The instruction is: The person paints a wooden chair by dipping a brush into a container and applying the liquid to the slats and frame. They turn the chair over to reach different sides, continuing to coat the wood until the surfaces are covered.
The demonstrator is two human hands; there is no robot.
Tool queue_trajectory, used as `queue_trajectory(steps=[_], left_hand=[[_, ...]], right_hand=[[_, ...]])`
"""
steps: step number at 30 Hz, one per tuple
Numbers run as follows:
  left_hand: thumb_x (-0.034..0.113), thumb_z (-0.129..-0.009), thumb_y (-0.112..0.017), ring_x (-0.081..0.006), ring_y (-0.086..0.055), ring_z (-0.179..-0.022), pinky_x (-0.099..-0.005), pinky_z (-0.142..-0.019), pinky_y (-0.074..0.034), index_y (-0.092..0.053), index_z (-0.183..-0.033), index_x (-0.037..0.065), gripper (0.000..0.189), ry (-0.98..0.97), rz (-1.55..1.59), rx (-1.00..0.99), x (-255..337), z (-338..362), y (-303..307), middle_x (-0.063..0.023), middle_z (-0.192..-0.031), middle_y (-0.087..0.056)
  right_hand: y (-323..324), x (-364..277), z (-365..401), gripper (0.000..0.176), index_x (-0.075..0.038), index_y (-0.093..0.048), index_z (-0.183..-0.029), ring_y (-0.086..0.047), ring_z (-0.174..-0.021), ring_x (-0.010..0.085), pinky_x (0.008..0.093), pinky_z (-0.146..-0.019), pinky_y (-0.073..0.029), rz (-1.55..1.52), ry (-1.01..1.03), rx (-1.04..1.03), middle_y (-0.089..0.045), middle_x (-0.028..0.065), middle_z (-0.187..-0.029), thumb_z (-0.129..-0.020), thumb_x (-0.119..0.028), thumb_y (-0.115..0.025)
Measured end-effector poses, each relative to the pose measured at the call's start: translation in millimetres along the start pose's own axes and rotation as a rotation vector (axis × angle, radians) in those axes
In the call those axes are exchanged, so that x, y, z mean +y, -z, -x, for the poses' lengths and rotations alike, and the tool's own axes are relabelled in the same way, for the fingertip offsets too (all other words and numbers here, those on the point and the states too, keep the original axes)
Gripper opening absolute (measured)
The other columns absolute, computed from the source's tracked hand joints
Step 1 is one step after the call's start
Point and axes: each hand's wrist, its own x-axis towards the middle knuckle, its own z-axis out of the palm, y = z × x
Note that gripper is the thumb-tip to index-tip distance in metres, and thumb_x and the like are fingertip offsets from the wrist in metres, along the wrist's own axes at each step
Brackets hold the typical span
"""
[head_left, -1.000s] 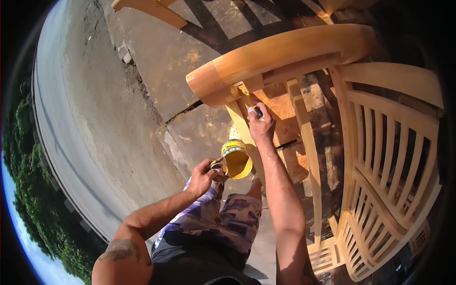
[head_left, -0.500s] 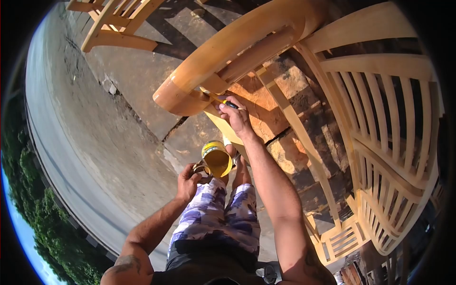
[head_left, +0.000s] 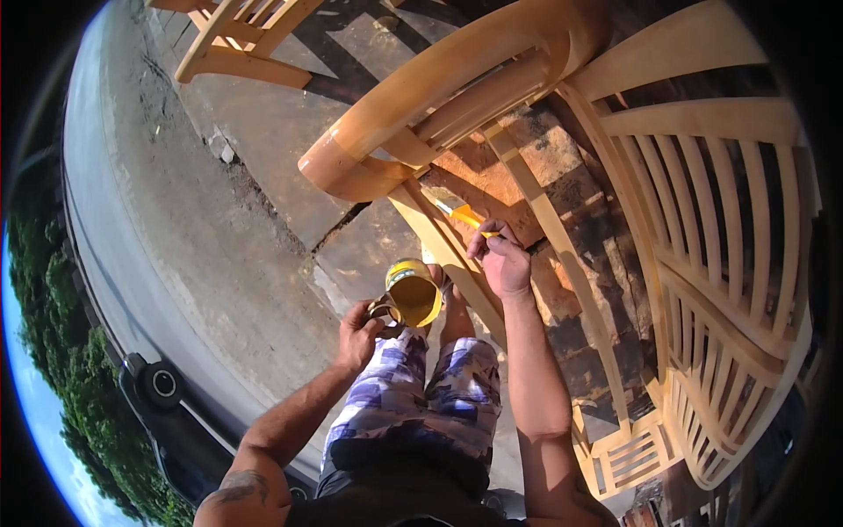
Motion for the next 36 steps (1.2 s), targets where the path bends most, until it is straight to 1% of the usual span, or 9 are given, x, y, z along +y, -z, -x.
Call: queue_trajectory(steps=[4,7,14,15,18,21,24,29,36], left_hand=[[-0.008,-0.084,-0.048,-0.0222,-0.067,-0.093,-0.0349,-0.079,-0.060,-0.057,-0.121,-0.004,0.039,-0.069,-0.021,-0.027,-4.6,-1.3,7.2,-0.0124,-0.110,-0.067],[-0.008,-0.085,-0.050,-0.0195,-0.066,-0.095,-0.0330,-0.084,-0.057,-0.058,-0.118,-0.004,0.034,-0.059,-0.043,-0.040,2.4,-1.7,12.0,-0.0105,-0.107,-0.068],[-0.008,-0.084,-0.054,-0.0168,-0.066,-0.093,-0.0295,-0.085,-0.053,-0.059,-0.115,-0.004,0.032,-0.043,-0.195,-0.097,12.8,-17.8,57.5,-0.0087,-0.103,-0.069],[-0.007,-0.083,-0.057,-0.0168,-0.066,-0.092,-0.0296,-0.085,-0.053,-0.060,-0.113,-0.004,0.031,-0.044,-0.222,-0.103,15.4,-21.5,65.1,-0.0081,-0.101,-0.069],[-0.005,-0.082,-0.060,-0.0167,-0.066,-0.091,-0.0293,-0.085,-0.053,-0.061,-0.112,-0.003,0.030,0.005,-0.216,-0.133,34.2,-30.2,87.8,-0.0072,-0.100,-0.070],[-0.005,-0.082,-0.060,-0.0174,-0.067,-0.091,-0.0296,-0.085,-0.053,-0.061,-0.112,-0.003,0.030,-0.022,-0.300,-0.211,55.6,-42.1,115.2,-0.0074,-0.100,-0.070],[-0.006,-0.082,-0.059,-0.0180,-0.067,-0.092,-0.0300,-0.085,-0.054,-0.061,-0.113,-0.003,0.031,-0.023,-0.343,-0.269,72.9,-58.6,144.9,-0.0083,-0.099,-0.070],[-0.005,-0.082,-0.055,-0.0172,-0.066,-0.094,-0.0301,-0.085,-0.053,-0.061,-0.115,-0.002,0.034,-0.040,-0.315,-0.312,99.0,-70.4,175.8,-0.0087,-0.103,-0.070],[-0.005,-0.083,-0.052,-0.0177,-0.065,-0.096,-0.0305,-0.085,-0.054,-0.060,-0.117,-0.003,0.035,-0.032,-0.256,-0.339,121.4,-67.3,174.8,-0.0090,-0.106,-0.068]], right_hand=[[15.3,-7.9,33.5,0.026,-0.003,-0.062,-0.110,-0.059,-0.079,0.0153,0.0289,-0.076,-0.048,0.117,-0.053,0.105,-0.063,0.0056,-0.089,-0.091,-0.018,-0.055],[7.6,-15.1,56.3,0.026,-0.001,-0.063,-0.112,-0.057,-0.078,0.0110,0.0247,-0.073,-0.047,0.538,0.038,0.211,-0.063,0.0041,-0.089,-0.091,-0.013,-0.056],[-65.0,-16.6,68.4,0.024,0.001,-0.063,-0.112,-0.054,-0.076,0.0077,0.0230,-0.071,-0.046,0.994,0.590,0.259,-0.060,0.0025,-0.084,-0.095,-0.016,-0.061],[-79.0,-9.5,60.2,0.023,0.001,-0.064,-0.104,-0.054,-0.070,0.0083,0.0241,-0.064,-0.045,0.985,0.716,0.327,-0.062,0.0043,-0.080,-0.093,-0.019,-0.066],[-120.3,7.0,40.3,0.025,0.001,-0.063,-0.108,-0.056,-0.070,0.0088,0.0238,-0.065,-0.046,0.807,0.584,0.360,-0.063,0.0034,-0.080,-0.094,-0.019,-0.065],[-157.7,30.4,-4.0,0.033,0.004,-0.060,-0.121,-0.060,-0.071,0.0105,0.0260,-0.068,-0.052,0.447,0.629,0.303,-0.066,0.0040,-0.082,-0.096,-0.017,-0.062],[-153.4,55.6,-42.1,0.032,0.003,-0.062,-0.117,-0.068,-0.080,0.0151,0.0287,-0.076,-0.057,0.507,0.513,0.364,-0.070,0.0099,-0.089,-0.095,-0.019,-0.064],[-159.6,44.9,-23.6,0.025,0.004,-0.064,-0.109,-0.067,-0.073,0.0140,0.0274,-0.070,-0.056,0.616,0.688,0.591,-0.070,0.0094,-0.086,-0.094,-0.016,-0.062],[-170.9,53.0,-43.0,0.018,0.000,-0.066,-0.102,-0.067,-0.071,0.0124,0.0262,-0.066,-0.055,0.574,0.612,0.496,-0.069,0.0065,-0.078,-0.090,-0.012,-0.065]])
